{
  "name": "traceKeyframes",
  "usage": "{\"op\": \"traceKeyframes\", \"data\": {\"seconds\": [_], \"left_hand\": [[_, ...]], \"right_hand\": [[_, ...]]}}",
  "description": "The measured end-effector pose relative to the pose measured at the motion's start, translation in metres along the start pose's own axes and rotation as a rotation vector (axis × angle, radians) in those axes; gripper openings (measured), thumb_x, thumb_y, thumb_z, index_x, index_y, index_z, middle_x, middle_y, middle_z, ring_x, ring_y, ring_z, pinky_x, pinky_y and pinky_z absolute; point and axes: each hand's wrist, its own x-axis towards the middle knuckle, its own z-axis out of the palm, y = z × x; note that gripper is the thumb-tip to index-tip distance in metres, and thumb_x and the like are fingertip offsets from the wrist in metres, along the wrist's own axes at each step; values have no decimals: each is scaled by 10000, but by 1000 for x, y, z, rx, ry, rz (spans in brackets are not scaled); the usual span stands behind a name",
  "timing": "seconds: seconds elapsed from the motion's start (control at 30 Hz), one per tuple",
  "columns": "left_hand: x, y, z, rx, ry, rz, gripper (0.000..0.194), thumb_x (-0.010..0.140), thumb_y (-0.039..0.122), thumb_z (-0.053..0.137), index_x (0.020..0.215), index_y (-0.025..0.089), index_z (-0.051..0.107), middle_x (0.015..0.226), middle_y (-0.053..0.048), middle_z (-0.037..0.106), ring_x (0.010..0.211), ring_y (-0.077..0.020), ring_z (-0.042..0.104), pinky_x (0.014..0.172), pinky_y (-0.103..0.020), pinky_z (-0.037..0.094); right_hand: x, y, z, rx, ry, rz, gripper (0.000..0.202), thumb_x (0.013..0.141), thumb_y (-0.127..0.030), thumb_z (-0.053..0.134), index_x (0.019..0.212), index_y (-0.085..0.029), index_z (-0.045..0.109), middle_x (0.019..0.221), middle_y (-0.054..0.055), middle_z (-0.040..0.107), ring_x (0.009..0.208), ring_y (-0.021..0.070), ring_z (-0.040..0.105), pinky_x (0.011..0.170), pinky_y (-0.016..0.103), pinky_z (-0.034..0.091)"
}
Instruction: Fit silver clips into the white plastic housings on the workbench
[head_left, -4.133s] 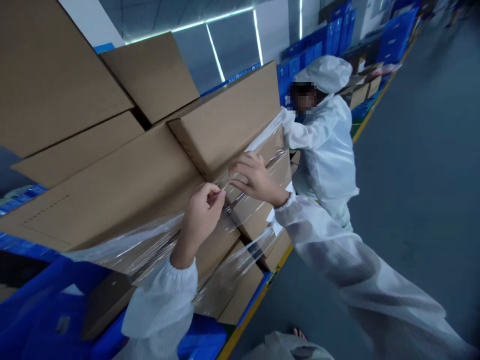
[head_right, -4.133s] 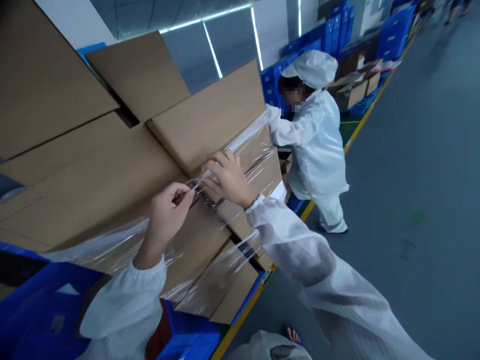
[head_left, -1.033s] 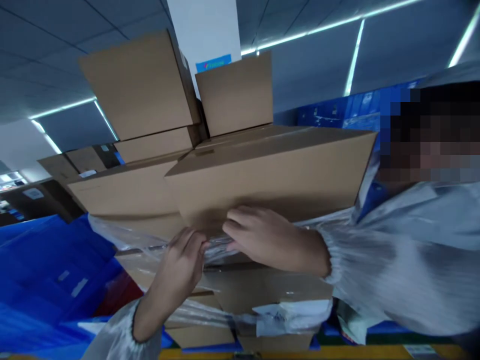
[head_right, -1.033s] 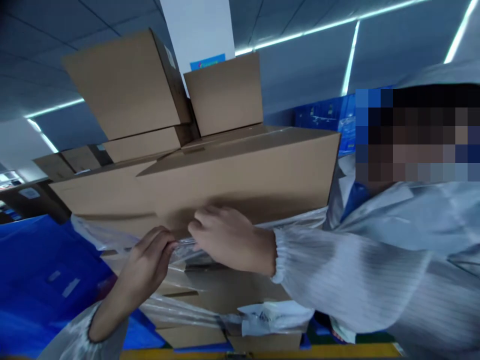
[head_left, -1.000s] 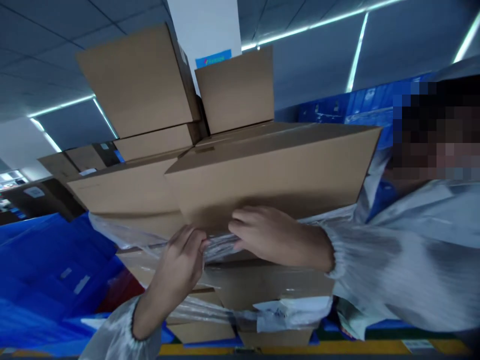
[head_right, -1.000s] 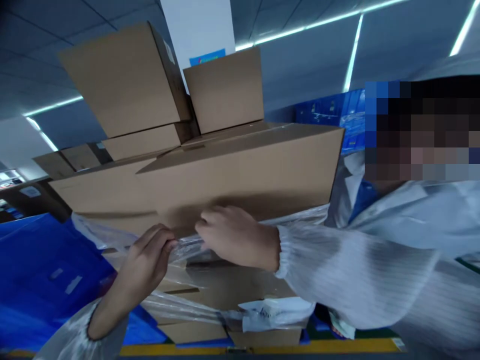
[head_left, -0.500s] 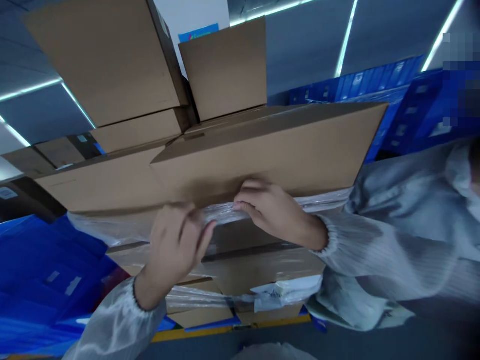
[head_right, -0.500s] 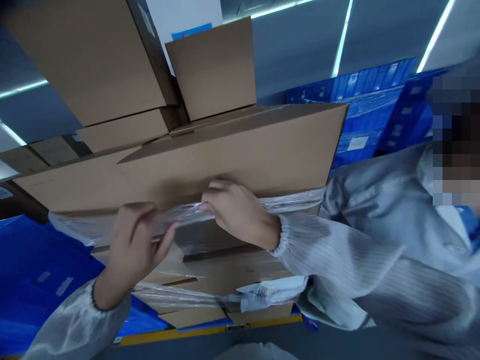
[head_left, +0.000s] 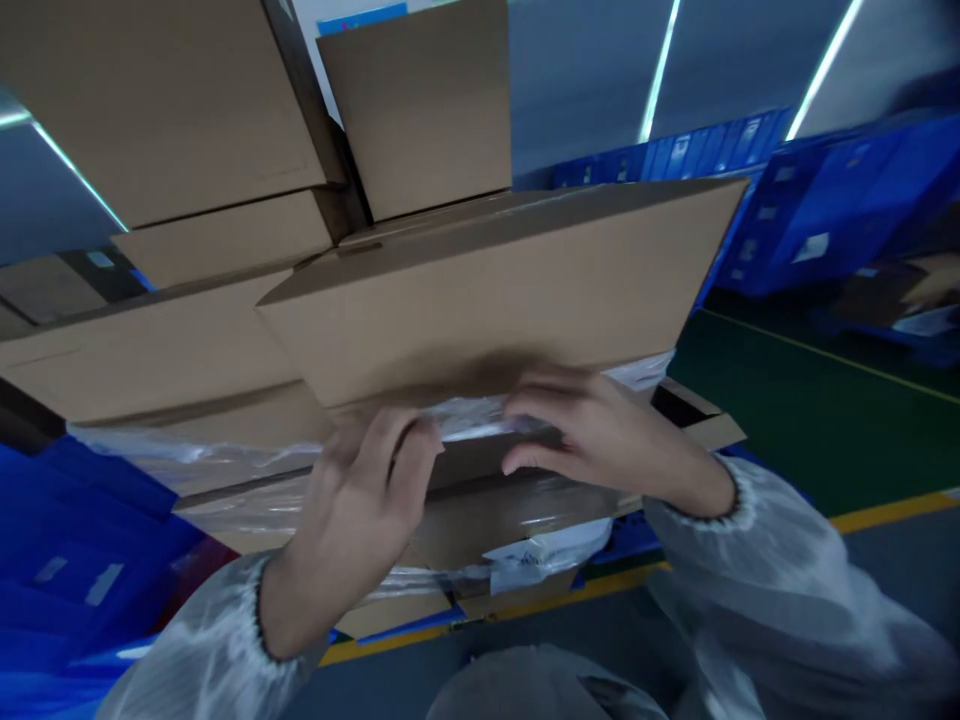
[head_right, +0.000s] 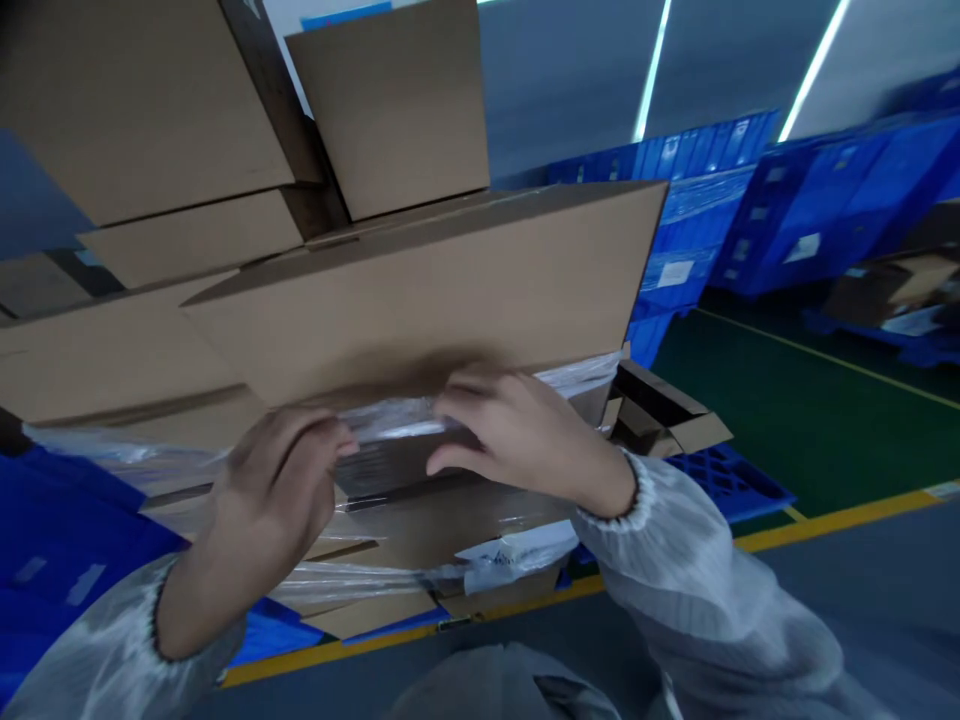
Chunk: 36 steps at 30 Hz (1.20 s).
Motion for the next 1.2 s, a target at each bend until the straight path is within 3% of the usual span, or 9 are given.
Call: {"op": "traceKeyframes", "data": {"seconds": [0.13, 0.2, 0.33, 0.5, 0.7, 0.8, 1.0, 1.1, 1.2], "left_hand": [[13, -5, -9, -261, -125, -91, 183, 912, 41, 397, 890, 174, 521, 817, -23, 584, 722, -129, 575, 652, -254, 475], [19, -9, -13, -356, -207, -144, 118, 950, 183, 486, 834, 196, 502, 674, 32, 529, 575, -94, 509, 540, -216, 401], [29, -15, -14, -446, -301, -236, 266, 904, 442, 628, 808, 213, 531, 569, 76, 493, 439, -62, 420, 439, -199, 295], [52, -24, 2, -450, -304, -348, 282, 883, 445, 640, 769, 201, 560, 544, 74, 471, 450, -59, 392, 440, -187, 270], [84, -31, 16, -441, -364, -389, 260, 851, 379, 674, 749, 187, 531, 620, 46, 524, 532, -81, 434, 498, -202, 285], [97, -24, 18, -448, -344, -354, 226, 883, 405, 632, 820, 192, 589, 706, 24, 585, 612, -110, 498, 547, -226, 321], [114, 0, 28, -403, -176, -265, 75, 870, 178, 576, 797, 173, 593, 800, -5, 599, 762, -137, 542, 688, -267, 389], [120, 18, 33, -455, -163, -283, 53, 900, 203, 562, 880, 162, 588, 866, -21, 625, 795, -142, 562, 726, -273, 423], [129, 40, 39, -448, -174, -262, 148, 966, 254, 498, 896, 151, 577, 927, -51, 652, 847, -161, 596, 770, -292, 452]], "right_hand": [[-26, 12, 5, -52, 54, 104, 274, 1044, -387, 472, 983, -169, 627, 924, 75, 626, 879, 193, 574, 761, 312, 403], [-32, 23, 3, -10, 61, 129, 310, 999, -450, 558, 896, -161, 599, 863, 60, 613, 835, 184, 564, 732, 300, 391], [-40, 39, -11, 212, 118, 137, 418, 918, -545, 649, 795, -158, 550, 750, 10, 567, 664, 116, 510, 605, 250, 346], [-37, 40, -29, 255, 347, 260, 412, 922, -508, 661, 742, -167, 514, 661, -27, 481, 589, 88, 423, 548, 254, 292], [-14, 52, -35, 217, 497, 233, 488, 844, -566, 736, 725, -186, 453, 646, -52, 402, 576, 83, 340, 532, 255, 263], [-8, 58, -31, 184, 545, 219, 460, 864, -503, 734, 714, -189, 433, 634, -60, 380, 557, 76, 318, 528, 250, 251], [-5, 58, -18, 178, 649, 203, 377, 870, -352, 709, 685, -192, 422, 590, -70, 342, 523, 70, 285, 515, 245, 230], [-4, 57, -16, 271, 638, 224, 350, 837, -312, 689, 660, -197, 410, 574, -68, 339, 519, 75, 287, 503, 243, 226], [-4, 57, -16, 403, 618, 225, 295, 860, -301, 574, 624, -190, 437, 571, -47, 370, 540, 88, 337, 512, 244, 249]]}}
